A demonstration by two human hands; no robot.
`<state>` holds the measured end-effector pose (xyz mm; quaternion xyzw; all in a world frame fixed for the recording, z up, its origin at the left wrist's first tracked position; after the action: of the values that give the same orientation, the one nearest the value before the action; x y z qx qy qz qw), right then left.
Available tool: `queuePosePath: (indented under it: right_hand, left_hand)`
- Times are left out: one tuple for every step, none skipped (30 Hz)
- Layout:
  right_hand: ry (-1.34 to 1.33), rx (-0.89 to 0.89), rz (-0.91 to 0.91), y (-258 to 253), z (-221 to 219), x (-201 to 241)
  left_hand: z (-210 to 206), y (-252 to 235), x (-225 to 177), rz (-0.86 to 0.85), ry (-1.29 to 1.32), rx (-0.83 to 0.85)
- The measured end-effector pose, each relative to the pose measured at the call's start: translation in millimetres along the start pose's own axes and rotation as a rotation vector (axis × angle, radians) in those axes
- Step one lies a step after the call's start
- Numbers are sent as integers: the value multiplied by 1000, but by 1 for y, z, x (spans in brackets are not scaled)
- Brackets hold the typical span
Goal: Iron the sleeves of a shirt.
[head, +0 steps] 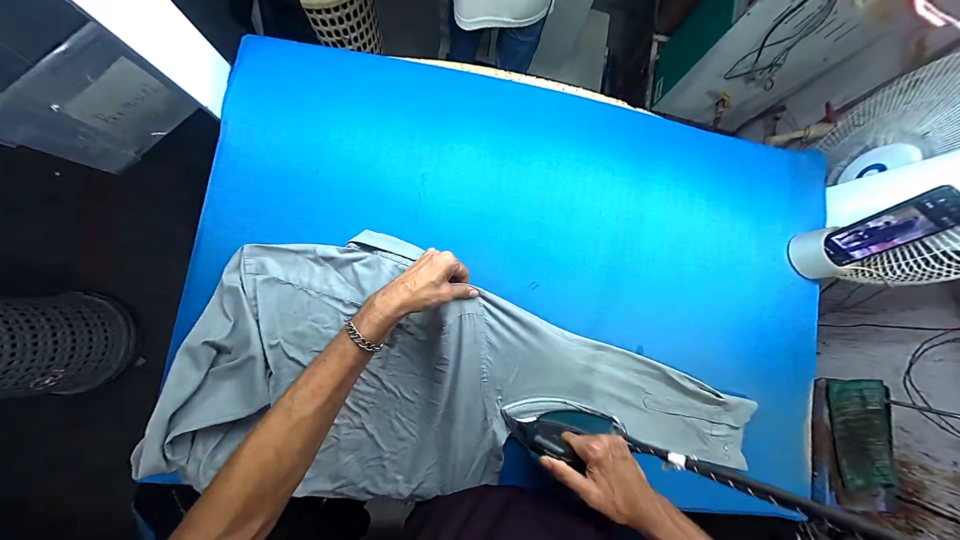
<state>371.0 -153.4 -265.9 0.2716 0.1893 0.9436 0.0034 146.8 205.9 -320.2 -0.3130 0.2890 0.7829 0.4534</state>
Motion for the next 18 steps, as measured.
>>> queuePosePath:
  right_hand:
    - [19, 57, 27, -21, 9, 4]
    - [34, 114, 40, -44, 19, 8]
    - [54, 171, 40, -69, 29, 13]
    - [73, 207, 38, -95, 39, 16]
    - [92, 211, 49, -121, 49, 18]
    - [100, 201, 63, -148, 58, 19]
    - [100, 175, 80, -174, 67, 20]
    - [92, 144, 89, -199, 77, 20]
    - [76, 122, 80, -221, 87, 21]
    - [46, 110, 59, -240, 95, 23]
    - [20, 96, 42, -254, 101, 23]
    - [2, 91, 32, -260, 104, 24]
    - [-8, 91, 29, -257, 104, 24]
    - [-7, 104, 27, -247, 101, 26]
    - [8, 126, 34, -231, 94, 28]
    - [25, 150, 56, -206, 84, 30]
    - [47, 190, 83, -175, 70, 31]
    - [66, 254, 108, -143, 55, 31]
  left_hand:
    - [0, -1, 2, -16, 16, -13]
    - [0, 0, 4, -23, 24, -30]
    - [-2, 2, 5, -20, 17, -50]
    - [-4, 3, 6, -5, -8, -71]
    - [-9, 5, 6, 25, -42, -95]
    - [-15, 8, 6, 49, -91, -150]
    - [-21, 11, 3, 68, -134, -242]
    - [-26, 15, -1, 93, -160, -372]
    - [-28, 21, -9, 132, -158, -513]
    - [-29, 27, -18, 168, -151, -638]
    - [-28, 34, -28, 191, -152, -714]
    - [-28, 42, -37, 195, -158, -751]
    - [-28, 51, -45, 186, -157, -777]
    - [-28, 60, -51, 176, -146, -799]
    - [-27, 68, -54, 177, -132, -819]
    - [-26, 75, -57, 185, -116, -830]
    - [-25, 81, -59, 188, -97, -840]
    - [-26, 84, -61, 183, -82, -845]
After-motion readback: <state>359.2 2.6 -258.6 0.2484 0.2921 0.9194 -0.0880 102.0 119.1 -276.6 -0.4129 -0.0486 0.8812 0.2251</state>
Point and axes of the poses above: each hand's wrist, its own y-axis away from the middle knuckle, its own z-axis out of the back of the hand, x = y × z, the point moved 1 cm from there along -y, towards the middle knuckle, and after that the axes turned 1 degree about -z, right-handed, at the moved point
